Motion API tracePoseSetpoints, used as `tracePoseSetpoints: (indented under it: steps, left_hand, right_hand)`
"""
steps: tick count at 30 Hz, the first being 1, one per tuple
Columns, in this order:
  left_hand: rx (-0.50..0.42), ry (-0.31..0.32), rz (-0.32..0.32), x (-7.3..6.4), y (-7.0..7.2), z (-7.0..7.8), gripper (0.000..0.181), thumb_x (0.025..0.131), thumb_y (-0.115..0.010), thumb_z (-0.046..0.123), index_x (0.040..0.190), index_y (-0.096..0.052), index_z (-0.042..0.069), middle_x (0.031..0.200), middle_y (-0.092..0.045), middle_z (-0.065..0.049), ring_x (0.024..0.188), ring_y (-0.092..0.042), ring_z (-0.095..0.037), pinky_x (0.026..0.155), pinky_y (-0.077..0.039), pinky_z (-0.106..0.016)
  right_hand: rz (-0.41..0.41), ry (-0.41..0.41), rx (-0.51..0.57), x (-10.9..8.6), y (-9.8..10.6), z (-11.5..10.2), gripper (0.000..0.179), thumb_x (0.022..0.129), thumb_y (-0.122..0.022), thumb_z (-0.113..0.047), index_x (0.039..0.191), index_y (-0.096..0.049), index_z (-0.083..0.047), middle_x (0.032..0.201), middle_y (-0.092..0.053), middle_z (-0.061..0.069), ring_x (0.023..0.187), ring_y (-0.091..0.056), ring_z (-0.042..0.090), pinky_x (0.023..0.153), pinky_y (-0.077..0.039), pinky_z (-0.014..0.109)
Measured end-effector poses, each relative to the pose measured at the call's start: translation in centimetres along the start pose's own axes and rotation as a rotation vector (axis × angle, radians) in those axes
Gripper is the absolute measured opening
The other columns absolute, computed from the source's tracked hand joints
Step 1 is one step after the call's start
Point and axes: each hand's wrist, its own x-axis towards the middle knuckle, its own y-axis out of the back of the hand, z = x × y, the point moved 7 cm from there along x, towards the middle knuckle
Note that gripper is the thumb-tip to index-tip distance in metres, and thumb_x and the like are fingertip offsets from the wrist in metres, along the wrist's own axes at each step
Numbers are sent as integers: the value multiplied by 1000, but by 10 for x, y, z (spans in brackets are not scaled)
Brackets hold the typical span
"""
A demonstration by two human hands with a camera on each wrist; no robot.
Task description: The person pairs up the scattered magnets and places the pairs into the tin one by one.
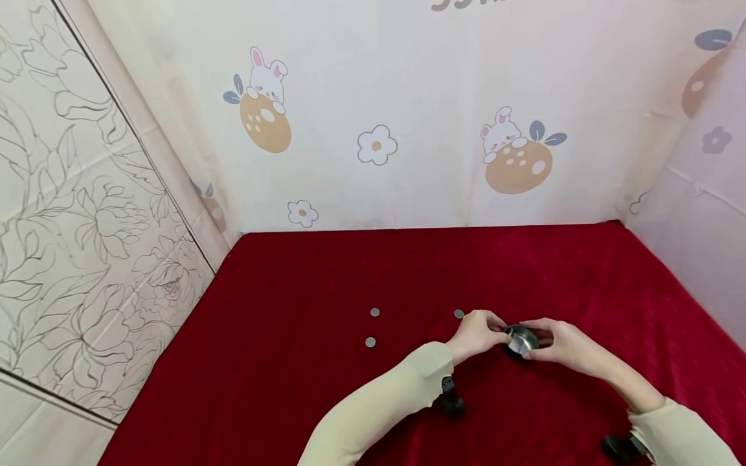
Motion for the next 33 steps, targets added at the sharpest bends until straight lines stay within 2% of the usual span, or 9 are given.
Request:
tracePoseSetpoints:
  steps: [3,8,12,15,19,22,28,33]
  left_hand:
    - [25,-48,-31,-4,7,0,13,77,-68,15,89,-68,9,72,-59,8,62,-50,0,56,-41,-14]
    - [97,-137,-79,-11,21,1,16,79,-66,17,94,-67,9,76,-60,8,64,-51,1,57,-41,-13]
    - [84,-139,-113,-16,32,-1,18,81,-64,17,97,-65,9,79,-60,7,60,-55,-4,54,-44,-15]
    - [104,-151,-116,-18,41,-2,19,82,-64,17,99,-64,9,84,-60,6,61,-56,-5,55,-44,-15]
    - [194,-207,-90,-22,55,-2,19,82,-63,19,99,-65,10,90,-61,6,75,-54,-1,64,-42,-14]
    - [219,-230,-80,-26,66,-4,20,83,-63,19,99,-65,9,93,-61,5,82,-54,-4,67,-42,-14]
    - [219,-223,-71,-34,84,-14,21,84,-61,19,102,-63,8,99,-59,0,89,-55,-13,70,-43,-16]
    - [258,-210,-65,-41,99,-23,22,85,-60,20,103,-63,9,100,-58,0,93,-54,-16,74,-43,-19]
  right_hand:
    - [25,8,-61,0,2,-5,47,73,-71,-12,109,-53,12,100,-57,19,81,-59,6,65,-48,21]
    - [117,2,-247,1,5,-16,44,72,-73,-21,107,-59,3,101,-59,10,87,-56,13,70,-46,23]
    - [165,29,-336,5,4,-27,42,72,-73,-22,105,-60,0,100,-58,7,90,-54,19,72,-46,27]
    - [176,58,-343,9,1,-34,39,72,-72,-19,104,-61,0,101,-58,6,90,-54,21,72,-46,28]
    - [176,89,-335,15,-4,-41,36,73,-72,-15,104,-61,-1,100,-58,6,90,-55,22,73,-46,30]
    - [166,93,-318,18,-7,-44,36,73,-71,-14,104,-61,-1,100,-59,7,90,-55,23,73,-46,33]
    - [126,78,-263,25,-15,-46,36,75,-70,-16,107,-59,0,101,-58,9,92,-55,26,75,-46,38]
    - [98,75,-238,30,-23,-47,35,76,-69,-15,106,-59,0,100,-58,8,83,-54,21,71,-45,33]
